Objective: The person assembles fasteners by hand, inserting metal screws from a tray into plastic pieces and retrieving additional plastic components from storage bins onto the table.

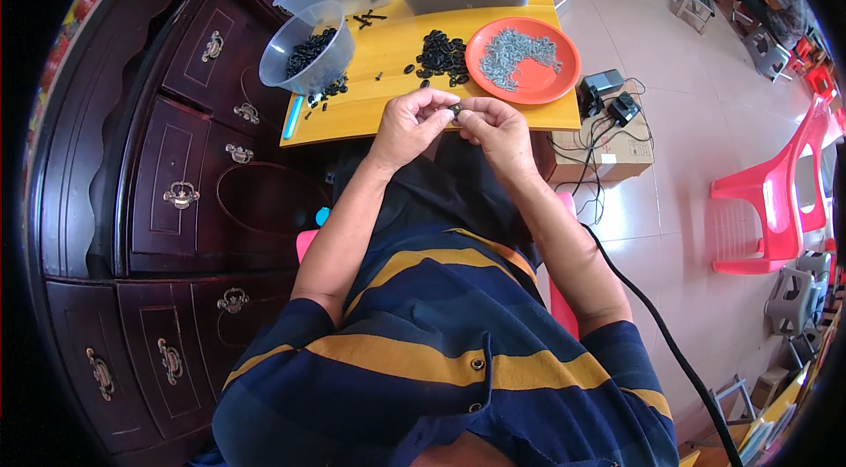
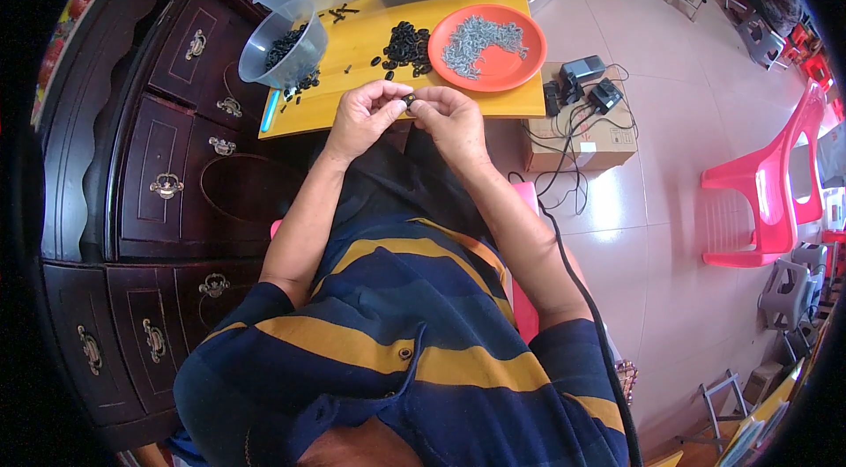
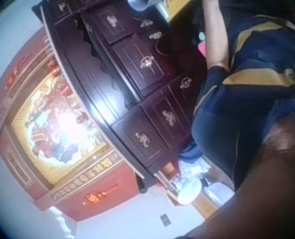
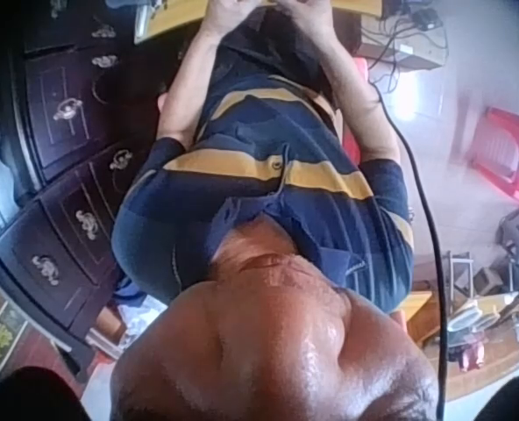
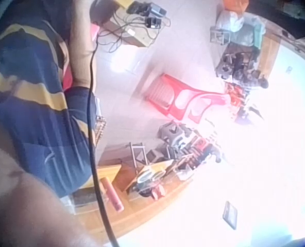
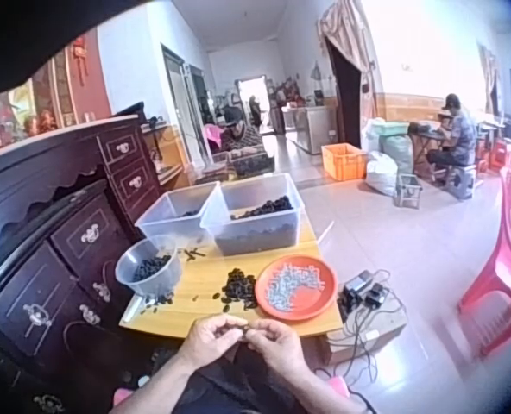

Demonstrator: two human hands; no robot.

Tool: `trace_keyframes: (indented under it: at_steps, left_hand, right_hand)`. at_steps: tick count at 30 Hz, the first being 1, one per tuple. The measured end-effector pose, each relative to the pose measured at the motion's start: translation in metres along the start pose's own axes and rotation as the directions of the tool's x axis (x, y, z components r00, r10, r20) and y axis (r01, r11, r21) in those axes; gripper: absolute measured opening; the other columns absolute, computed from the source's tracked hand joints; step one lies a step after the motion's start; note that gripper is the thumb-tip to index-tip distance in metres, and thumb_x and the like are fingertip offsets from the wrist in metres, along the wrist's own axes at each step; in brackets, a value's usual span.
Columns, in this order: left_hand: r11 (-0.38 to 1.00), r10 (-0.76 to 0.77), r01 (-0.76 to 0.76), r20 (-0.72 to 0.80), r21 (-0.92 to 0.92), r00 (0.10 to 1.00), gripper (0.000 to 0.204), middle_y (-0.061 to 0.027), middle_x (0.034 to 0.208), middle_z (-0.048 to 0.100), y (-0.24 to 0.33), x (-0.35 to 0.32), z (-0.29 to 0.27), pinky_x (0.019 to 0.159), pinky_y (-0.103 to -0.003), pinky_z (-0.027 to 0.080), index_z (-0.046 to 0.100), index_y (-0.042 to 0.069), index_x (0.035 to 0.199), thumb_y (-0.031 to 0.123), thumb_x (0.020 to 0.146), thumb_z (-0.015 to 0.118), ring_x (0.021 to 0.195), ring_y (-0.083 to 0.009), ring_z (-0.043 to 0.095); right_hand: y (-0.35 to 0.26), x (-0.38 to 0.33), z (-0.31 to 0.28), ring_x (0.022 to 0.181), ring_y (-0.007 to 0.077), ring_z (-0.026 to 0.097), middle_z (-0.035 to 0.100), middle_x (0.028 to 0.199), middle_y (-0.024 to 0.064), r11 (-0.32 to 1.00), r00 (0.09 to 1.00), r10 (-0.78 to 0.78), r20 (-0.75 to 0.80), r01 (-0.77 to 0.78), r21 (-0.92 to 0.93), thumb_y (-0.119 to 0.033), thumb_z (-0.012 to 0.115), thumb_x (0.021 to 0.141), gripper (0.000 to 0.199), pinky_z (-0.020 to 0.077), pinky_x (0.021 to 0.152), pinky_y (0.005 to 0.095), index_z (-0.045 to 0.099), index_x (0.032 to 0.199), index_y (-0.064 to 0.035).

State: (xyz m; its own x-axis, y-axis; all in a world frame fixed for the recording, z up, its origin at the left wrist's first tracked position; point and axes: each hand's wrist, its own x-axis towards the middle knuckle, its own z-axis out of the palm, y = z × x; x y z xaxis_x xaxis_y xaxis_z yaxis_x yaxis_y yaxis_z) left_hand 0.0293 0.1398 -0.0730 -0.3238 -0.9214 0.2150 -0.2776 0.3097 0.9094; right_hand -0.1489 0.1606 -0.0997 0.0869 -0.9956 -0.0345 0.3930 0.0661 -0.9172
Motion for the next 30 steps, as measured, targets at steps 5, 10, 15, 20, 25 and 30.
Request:
trace_keyframes:
  at_steps: [5, 10, 15, 20, 25, 30]
  left_hand:
    - [0.997, 0.055, -0.054, -0.006, 0.046, 0.998, 0.018, -0.0007, 0.097, 0.07, 0.007, -0.001, 0.001, 0.075, -0.022, 0.055, 0.071, 0.0, 0.111, -0.001, 0.093, 0.066, 0.085, -0.0061, 0.065]
    - [0.987, 0.082, -0.083, 0.008, 0.137, 0.997, 0.023, -0.0007, 0.095, 0.067, 0.015, 0.0, 0.004, 0.072, -0.023, 0.054, 0.071, 0.001, 0.11, -0.001, 0.088, 0.07, 0.081, -0.0066, 0.065]
    - [0.943, 0.174, -0.159, -0.025, 0.293, 0.984, 0.032, -0.0044, 0.094, 0.066, 0.03, -0.002, 0.019, 0.07, -0.025, 0.054, 0.07, 0.003, 0.112, 0.0, 0.081, 0.074, 0.08, -0.0103, 0.067]
    - [0.789, 0.315, -0.245, -0.03, 0.564, 0.948, 0.034, -0.0102, 0.099, 0.068, 0.022, 0.0, 0.022, 0.07, -0.031, 0.056, 0.07, 0.003, 0.111, 0.005, 0.078, 0.078, 0.081, -0.0231, 0.07]
    - [0.778, 0.321, -0.247, -0.029, 0.578, 0.947, 0.032, -0.0098, 0.097, 0.069, 0.023, -0.001, 0.018, 0.071, -0.033, 0.056, 0.071, 0.004, 0.107, 0.01, 0.077, 0.08, 0.081, -0.025, 0.071]
    - [0.788, 0.311, -0.242, -0.027, 0.565, 0.95, 0.032, -0.0102, 0.097, 0.069, 0.024, -0.001, 0.017, 0.07, -0.031, 0.056, 0.072, 0.003, 0.107, 0.009, 0.077, 0.081, 0.079, -0.0241, 0.07]
  right_hand:
    - [-0.002, 0.0, -0.002, 0.074, 0.0065, 0.063, 0.071, 0.087, 0.0017, 0.996, 0.994, 0.093, 0.049, -0.092, -0.013, -0.016, 0.068, 0.097, 0.018, 0.0487, 0.067, 0.0203, 0.068, 0.108, -0.0014]
    - [0.004, 0.004, -0.007, 0.075, 0.0065, 0.064, 0.071, 0.09, 0.0005, 0.986, 0.984, 0.16, 0.075, -0.164, 0.043, -0.02, 0.068, 0.098, 0.016, 0.0496, 0.068, 0.0207, 0.068, 0.104, -0.0054]
    - [0.003, 0.005, -0.009, 0.077, 0.0064, 0.063, 0.07, 0.092, 0.0, 0.961, 0.971, 0.217, 0.102, -0.231, 0.151, -0.02, 0.068, 0.097, 0.015, 0.05, 0.069, 0.0218, 0.067, 0.103, -0.0069]
    - [0.011, 0.01, -0.014, 0.076, 0.0069, 0.062, 0.068, 0.089, -0.0012, 0.951, 0.97, 0.222, 0.102, -0.239, 0.198, -0.022, 0.067, 0.097, 0.014, 0.0504, 0.073, 0.0238, 0.067, 0.101, -0.0082]
    - [0.006, 0.007, -0.011, 0.076, 0.0072, 0.062, 0.067, 0.087, -0.0019, 0.928, 0.965, 0.252, 0.073, -0.262, 0.267, -0.023, 0.068, 0.095, 0.014, 0.0504, 0.072, 0.024, 0.068, 0.099, -0.0089]
    - [0.005, 0.005, -0.01, 0.075, 0.0069, 0.062, 0.067, 0.087, -0.0023, 0.937, 0.968, 0.243, 0.061, -0.251, 0.244, -0.022, 0.068, 0.095, 0.013, 0.0504, 0.071, 0.0239, 0.068, 0.098, -0.0098]
